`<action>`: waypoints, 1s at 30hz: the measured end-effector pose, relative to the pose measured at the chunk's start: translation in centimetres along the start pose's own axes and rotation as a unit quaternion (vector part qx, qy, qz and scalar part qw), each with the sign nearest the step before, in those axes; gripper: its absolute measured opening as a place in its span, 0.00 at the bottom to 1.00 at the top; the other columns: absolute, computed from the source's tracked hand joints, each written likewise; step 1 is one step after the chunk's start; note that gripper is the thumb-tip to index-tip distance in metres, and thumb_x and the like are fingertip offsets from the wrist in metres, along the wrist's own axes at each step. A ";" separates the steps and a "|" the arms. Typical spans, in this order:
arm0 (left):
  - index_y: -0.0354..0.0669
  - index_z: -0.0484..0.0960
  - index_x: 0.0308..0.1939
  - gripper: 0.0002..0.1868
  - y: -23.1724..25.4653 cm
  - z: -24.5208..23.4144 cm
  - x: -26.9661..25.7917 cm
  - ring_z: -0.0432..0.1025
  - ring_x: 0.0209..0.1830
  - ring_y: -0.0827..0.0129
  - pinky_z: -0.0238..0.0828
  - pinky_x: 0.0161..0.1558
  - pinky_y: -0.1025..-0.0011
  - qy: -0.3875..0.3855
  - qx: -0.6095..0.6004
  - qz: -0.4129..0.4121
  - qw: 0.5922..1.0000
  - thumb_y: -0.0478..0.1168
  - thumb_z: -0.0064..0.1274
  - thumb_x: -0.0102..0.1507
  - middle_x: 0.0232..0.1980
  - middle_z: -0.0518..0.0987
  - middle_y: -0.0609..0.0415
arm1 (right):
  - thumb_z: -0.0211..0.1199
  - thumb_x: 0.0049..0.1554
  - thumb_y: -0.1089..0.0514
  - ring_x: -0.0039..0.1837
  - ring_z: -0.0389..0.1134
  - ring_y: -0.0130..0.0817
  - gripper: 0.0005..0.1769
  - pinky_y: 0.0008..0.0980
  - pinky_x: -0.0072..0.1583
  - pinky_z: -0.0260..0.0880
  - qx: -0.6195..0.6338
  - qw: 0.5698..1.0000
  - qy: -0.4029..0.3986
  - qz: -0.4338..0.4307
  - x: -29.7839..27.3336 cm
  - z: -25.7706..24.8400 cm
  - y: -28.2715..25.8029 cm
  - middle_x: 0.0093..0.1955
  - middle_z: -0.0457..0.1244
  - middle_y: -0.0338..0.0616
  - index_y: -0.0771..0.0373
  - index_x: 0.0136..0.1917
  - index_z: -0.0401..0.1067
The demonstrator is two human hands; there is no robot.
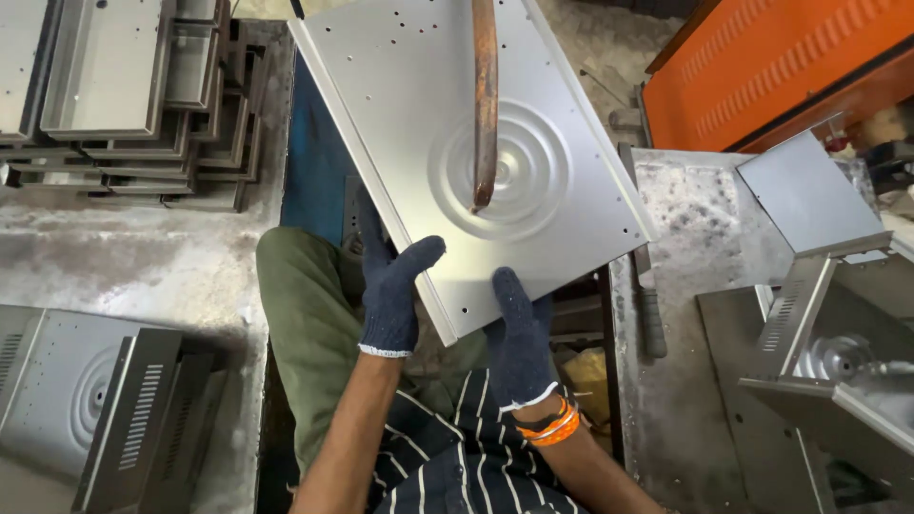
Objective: Spot welding metal sheets together to assemble a metal enclosure.
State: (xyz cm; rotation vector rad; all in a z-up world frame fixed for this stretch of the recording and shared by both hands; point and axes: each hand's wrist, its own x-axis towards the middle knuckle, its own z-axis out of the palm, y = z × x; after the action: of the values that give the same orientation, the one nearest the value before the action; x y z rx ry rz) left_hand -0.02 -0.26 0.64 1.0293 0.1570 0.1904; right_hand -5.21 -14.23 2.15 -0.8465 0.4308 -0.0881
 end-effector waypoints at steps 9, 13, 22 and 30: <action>0.45 0.52 0.82 0.53 1.4 1.8 -0.6 0.69 0.65 0.62 0.75 0.55 0.66 0.024 -0.024 0.036 0.999 0.27 0.54 0.54 0.77 0.64 0.49 | 0.62 0.59 0.62 0.62 0.65 0.41 0.25 0.43 0.63 0.68 -0.125 0.980 -0.136 0.074 4.0 -9.9 -1.5 0.62 0.65 0.49 0.64 0.70 0.66; 0.44 0.52 0.82 0.53 1.7 1.7 0.0 0.69 0.67 0.60 0.72 0.61 0.66 0.014 -0.074 0.047 0.996 0.27 0.53 0.52 0.75 0.67 0.47 | 0.53 0.64 0.54 0.70 0.65 0.41 0.27 0.40 0.70 0.65 -0.062 0.995 -0.068 0.046 8.2 -13.1 -5.5 0.71 0.63 0.48 0.64 0.74 0.65; 0.38 0.55 0.80 0.48 3.4 1.4 1.5 0.72 0.66 0.54 0.74 0.63 0.62 -0.077 -0.113 -0.002 0.991 0.28 0.52 0.55 0.71 0.71 0.40 | 0.53 0.65 0.46 0.69 0.66 0.40 0.29 0.40 0.70 0.66 -0.008 0.982 -0.170 0.080 14.8 -11.8 -8.0 0.70 0.64 0.46 0.63 0.75 0.65; 0.42 0.51 0.83 0.50 2.3 2.5 5.1 0.71 0.68 0.54 0.73 0.65 0.62 -0.119 -0.129 -0.017 0.984 0.27 0.52 0.57 0.75 0.68 0.41 | 0.54 0.67 0.38 0.69 0.66 0.39 0.33 0.39 0.70 0.67 0.051 0.961 -0.258 0.087 16.6 -8.7 -11.4 0.70 0.65 0.45 0.61 0.76 0.65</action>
State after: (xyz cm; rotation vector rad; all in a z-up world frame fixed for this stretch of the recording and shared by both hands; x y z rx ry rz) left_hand 5.25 -0.01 3.66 0.7825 -0.0674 0.0534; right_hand 7.45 -32.03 -0.04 -0.6945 0.0058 0.2679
